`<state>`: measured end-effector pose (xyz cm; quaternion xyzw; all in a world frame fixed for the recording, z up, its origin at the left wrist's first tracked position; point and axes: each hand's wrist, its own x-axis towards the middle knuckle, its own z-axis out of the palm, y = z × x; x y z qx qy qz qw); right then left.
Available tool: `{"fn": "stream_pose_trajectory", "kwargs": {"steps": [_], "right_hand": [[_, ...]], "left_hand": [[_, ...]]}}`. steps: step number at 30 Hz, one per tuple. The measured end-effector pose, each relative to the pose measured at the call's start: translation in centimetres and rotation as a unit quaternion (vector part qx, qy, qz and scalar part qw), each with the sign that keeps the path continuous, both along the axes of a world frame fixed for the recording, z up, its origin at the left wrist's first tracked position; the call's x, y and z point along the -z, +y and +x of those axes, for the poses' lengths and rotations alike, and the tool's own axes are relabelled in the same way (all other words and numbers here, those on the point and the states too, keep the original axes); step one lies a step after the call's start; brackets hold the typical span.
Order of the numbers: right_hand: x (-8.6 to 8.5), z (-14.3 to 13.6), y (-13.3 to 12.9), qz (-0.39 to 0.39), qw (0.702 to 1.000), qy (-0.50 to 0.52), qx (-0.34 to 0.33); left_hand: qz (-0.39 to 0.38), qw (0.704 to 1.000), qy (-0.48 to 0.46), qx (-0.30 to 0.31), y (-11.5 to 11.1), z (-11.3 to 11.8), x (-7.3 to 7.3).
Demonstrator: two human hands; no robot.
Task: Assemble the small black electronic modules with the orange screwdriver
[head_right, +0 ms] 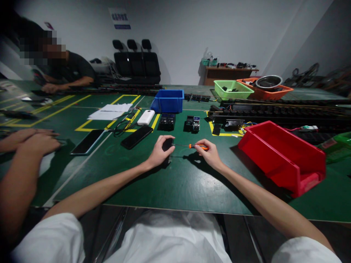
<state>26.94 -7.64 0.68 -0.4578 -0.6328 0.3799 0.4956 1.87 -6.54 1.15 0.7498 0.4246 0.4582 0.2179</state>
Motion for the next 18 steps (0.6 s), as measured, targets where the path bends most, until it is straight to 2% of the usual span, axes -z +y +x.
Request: {"fn": "stream_pose_trajectory", "kwargs": {"steps": [9, 14, 18], "right_hand": [[-0.11, 0.07, -0.24, 0.067, 0.996, -0.047, 0.027], [-0.14, 0.17, -0.37, 0.058, 0.997, -0.039, 0.021], [-0.16, 0.25, -0.46, 0.040, 0.999, 0.008, 0.008]], "left_hand": [[0.003, 1.000, 0.000, 0.000, -0.02, 0.02, 0.00], [0.003, 1.000, 0.004, 0.001, -0.07, 0.02, -0.03], [0.004, 1.000, 0.005, 0.001, -0.11, 0.04, -0.11]]}}
